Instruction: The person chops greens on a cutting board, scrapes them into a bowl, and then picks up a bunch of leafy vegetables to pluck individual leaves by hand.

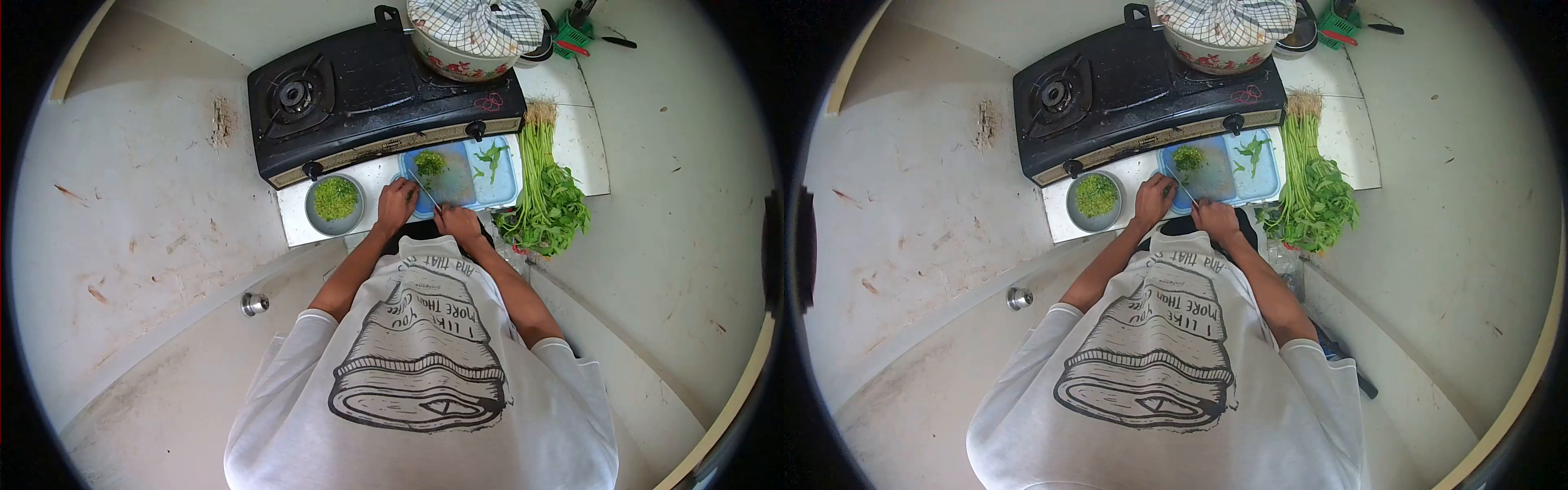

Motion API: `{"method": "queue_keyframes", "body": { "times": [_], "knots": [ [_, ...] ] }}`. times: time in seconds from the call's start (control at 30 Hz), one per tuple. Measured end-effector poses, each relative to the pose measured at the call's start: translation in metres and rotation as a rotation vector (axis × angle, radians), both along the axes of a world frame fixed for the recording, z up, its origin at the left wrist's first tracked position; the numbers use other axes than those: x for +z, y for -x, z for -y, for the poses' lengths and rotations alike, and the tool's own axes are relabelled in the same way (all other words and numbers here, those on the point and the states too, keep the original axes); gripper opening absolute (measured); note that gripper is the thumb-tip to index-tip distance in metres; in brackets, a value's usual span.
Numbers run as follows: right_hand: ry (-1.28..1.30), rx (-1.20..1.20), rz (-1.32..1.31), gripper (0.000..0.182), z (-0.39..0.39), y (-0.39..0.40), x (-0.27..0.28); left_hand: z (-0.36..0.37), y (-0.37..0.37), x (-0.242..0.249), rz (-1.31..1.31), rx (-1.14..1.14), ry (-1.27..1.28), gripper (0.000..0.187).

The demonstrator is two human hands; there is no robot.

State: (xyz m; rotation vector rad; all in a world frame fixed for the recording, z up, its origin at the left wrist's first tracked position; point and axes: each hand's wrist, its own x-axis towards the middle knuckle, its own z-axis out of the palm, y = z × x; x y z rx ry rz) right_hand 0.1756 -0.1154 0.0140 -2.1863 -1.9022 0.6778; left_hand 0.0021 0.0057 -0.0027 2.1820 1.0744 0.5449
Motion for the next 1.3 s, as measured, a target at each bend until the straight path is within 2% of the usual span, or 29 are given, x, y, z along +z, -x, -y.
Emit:
{"method": "queue_keyframes", "body": {
  "times": [0.37,0.77,1.3],
  "knots": [
    [0.023,0.007,-0.021,0.044,-0.016,0.005,-0.013,0.006,0.001,0.009,-0.007,0.047,0.007,0.009],
    [0.036,0.030,0.026,0.041,-0.012,0.000,-0.006,0.006,-0.001,0.009,0.101,0.094,0.076,0.006],
    [0.026,0.053,0.005,0.043,-0.022,0.004,-0.011,0.001,0.000,0.014,0.071,0.056,0.072,0.007]
  ]
}}
